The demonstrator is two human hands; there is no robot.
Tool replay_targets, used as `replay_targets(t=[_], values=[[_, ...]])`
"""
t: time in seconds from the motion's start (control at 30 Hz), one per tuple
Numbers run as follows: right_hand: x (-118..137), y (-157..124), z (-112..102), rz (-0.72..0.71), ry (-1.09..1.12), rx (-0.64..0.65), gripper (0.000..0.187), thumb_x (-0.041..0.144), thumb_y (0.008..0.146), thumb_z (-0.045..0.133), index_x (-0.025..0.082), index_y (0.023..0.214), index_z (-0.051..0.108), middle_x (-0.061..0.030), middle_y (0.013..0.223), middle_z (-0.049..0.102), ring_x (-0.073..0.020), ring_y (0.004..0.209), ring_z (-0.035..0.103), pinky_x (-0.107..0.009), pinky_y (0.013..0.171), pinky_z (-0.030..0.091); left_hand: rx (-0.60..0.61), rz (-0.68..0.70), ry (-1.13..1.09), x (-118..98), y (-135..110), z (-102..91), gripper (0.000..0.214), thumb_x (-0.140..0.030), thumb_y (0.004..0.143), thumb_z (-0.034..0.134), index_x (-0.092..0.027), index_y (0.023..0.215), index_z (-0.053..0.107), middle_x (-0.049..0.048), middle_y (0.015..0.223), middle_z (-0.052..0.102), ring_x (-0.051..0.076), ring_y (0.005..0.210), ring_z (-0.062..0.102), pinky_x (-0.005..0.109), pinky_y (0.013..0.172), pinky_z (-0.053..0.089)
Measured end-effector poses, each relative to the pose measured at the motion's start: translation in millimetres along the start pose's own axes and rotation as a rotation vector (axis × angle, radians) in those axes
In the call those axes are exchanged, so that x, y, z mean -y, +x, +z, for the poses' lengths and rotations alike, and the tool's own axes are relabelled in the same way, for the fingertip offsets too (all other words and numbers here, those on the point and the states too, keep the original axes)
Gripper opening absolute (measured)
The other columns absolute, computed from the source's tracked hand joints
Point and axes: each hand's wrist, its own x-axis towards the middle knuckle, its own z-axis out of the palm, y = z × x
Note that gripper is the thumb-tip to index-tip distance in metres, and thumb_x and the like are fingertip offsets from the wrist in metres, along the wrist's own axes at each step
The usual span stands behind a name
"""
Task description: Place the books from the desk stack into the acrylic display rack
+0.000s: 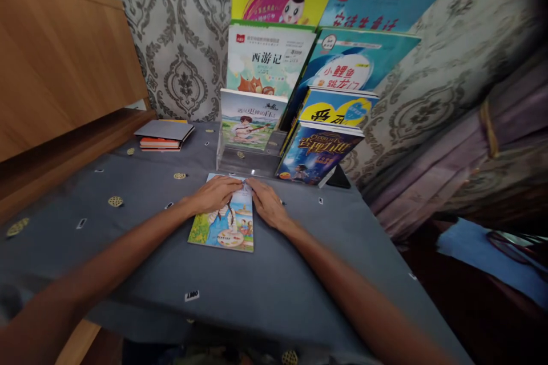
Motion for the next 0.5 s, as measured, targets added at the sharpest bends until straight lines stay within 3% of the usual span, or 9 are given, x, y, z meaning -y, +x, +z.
replay_targets(t=[0.13,0.5], values=[[-8,0,1,0.007,0.111,-0.05,0.057,0.014,0.096,0.033,0.02,0.152,0.037,-0.0114,0.135,0.065,-0.023,0.127,0.059,-0.049,0.11,0.044,0.014,0.042,-0.037,-1,-3,-0.8,0.044,-0.011,0.094,0.044,-0.021,0.132,0.062,0.0091,0.139,0.063,0.022,0.127,0.057,0.042,0.107,0.044],[-6,-3,-2,-0.003,0.074,-0.047,0.055,0.014,0.097,0.033,0.022,0.152,0.034,-0.0106,0.135,0.065,-0.0236,0.13,0.056,-0.05,0.11,0.044,0.059,0.277,-0.209,-38,-29,-16.3,0.045,-0.008,0.094,0.04,-0.021,0.13,0.063,0.0093,0.132,0.067,0.023,0.125,0.058,0.045,0.11,0.042]])
